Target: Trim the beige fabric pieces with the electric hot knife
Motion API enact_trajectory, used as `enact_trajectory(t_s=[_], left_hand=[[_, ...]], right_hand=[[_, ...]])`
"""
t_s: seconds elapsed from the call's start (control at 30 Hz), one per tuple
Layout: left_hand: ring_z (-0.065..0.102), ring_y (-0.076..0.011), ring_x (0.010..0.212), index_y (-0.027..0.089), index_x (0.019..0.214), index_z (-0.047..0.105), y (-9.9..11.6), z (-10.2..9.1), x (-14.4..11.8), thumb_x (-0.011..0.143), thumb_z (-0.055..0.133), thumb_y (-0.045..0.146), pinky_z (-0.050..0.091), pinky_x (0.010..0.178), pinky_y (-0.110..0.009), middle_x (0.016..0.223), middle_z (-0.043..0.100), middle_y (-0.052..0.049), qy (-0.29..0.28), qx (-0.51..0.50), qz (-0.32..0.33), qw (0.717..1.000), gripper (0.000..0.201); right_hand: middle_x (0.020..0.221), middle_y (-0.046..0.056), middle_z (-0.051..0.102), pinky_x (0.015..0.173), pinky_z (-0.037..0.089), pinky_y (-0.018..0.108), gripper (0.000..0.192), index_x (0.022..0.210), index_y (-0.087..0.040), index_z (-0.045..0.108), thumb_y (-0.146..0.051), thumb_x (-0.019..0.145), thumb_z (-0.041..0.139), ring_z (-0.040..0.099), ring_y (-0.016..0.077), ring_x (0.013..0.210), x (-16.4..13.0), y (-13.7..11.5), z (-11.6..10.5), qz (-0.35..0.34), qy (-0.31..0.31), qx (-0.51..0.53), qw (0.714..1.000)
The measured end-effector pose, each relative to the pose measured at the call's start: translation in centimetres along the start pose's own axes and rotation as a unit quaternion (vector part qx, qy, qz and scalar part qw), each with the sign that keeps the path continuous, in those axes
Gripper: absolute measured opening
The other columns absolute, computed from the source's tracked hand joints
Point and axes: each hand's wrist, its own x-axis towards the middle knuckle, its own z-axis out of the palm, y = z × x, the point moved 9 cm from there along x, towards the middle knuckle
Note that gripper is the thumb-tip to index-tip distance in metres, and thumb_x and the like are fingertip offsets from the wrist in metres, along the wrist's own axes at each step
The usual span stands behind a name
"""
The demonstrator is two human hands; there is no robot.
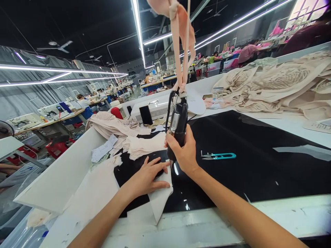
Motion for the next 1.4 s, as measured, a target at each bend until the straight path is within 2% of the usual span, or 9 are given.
enact_trajectory(t_s=[0.23, 0.6, 0.8, 1.03, 1.27, 1.4], left_hand=[[0.034, -0.0442, 0.185, 0.029, 0.120, 0.069, 0.2, -0.1, 0.0, 0.103, 0.099, 0.039, 0.009, 0.149, -0.085, 0.183, 0.063, -0.007, -0.010, -0.003, -0.016, 1.000, 0.035], [0.034, -0.0424, 0.186, 0.029, 0.119, 0.071, 0.2, 0.0, 0.1, 0.102, 0.100, 0.038, 0.007, 0.150, -0.083, 0.180, 0.066, -0.007, -0.011, -0.009, -0.016, 1.000, 0.035], [0.036, -0.0420, 0.185, 0.030, 0.121, 0.071, 0.0, 0.0, 0.1, 0.104, 0.097, 0.042, 0.008, 0.150, -0.083, 0.172, 0.072, -0.008, -0.004, -0.013, 0.004, 1.000, 0.034], [0.037, -0.0418, 0.185, 0.031, 0.122, 0.072, -0.3, 0.0, 0.1, 0.106, 0.095, 0.047, 0.011, 0.150, -0.082, 0.162, 0.077, -0.009, 0.001, -0.009, 0.011, 1.000, 0.033], [0.037, -0.0425, 0.184, 0.030, 0.125, 0.074, -0.4, 0.1, 0.1, 0.107, 0.093, 0.051, 0.010, 0.150, -0.082, 0.161, 0.077, -0.010, -0.001, -0.014, 0.014, 1.000, 0.034], [0.035, -0.0424, 0.185, 0.030, 0.126, 0.075, -0.5, 0.1, 0.1, 0.106, 0.094, 0.052, 0.009, 0.150, -0.083, 0.167, 0.075, -0.011, -0.004, -0.007, 0.012, 1.000, 0.036]], right_hand=[[0.091, -0.001, 0.072, 0.073, 0.059, 0.036, 0.037, 0.105, -0.031, 0.061, -0.055, 0.096, 0.086, 0.067, 0.0222, 0.081, 0.3, 0.4, -0.3, 0.002, 0.001, -0.006, 1.000], [0.089, -0.002, 0.068, 0.071, 0.056, 0.035, 0.031, 0.102, -0.030, 0.061, -0.050, 0.092, 0.083, 0.062, 0.0216, 0.081, 0.0, 0.3, 0.1, 0.013, -0.003, -0.013, 1.000], [0.093, 0.000, 0.071, 0.071, 0.059, 0.036, 0.032, 0.108, -0.030, 0.064, -0.050, 0.096, 0.085, 0.065, 0.0227, 0.083, -0.9, -0.3, -0.1, 0.019, -0.011, 0.000, 1.000], [0.090, -0.001, 0.068, 0.069, 0.058, 0.035, 0.030, 0.105, -0.030, 0.063, -0.049, 0.097, 0.084, 0.063, 0.0217, 0.080, -1.2, -0.5, 0.4, 0.023, -0.024, -0.006, 0.999], [0.088, -0.003, 0.069, 0.064, 0.059, 0.034, 0.030, 0.108, -0.029, 0.064, -0.045, 0.095, 0.086, 0.065, 0.0188, 0.070, -1.6, -1.4, -0.4, 0.027, -0.010, 0.025, 0.999], [0.089, -0.004, 0.070, 0.060, 0.061, 0.032, 0.032, 0.109, -0.030, 0.062, -0.045, 0.095, 0.087, 0.067, 0.0183, 0.068, -2.0, -1.4, -0.2, 0.038, -0.017, 0.040, 0.998]])
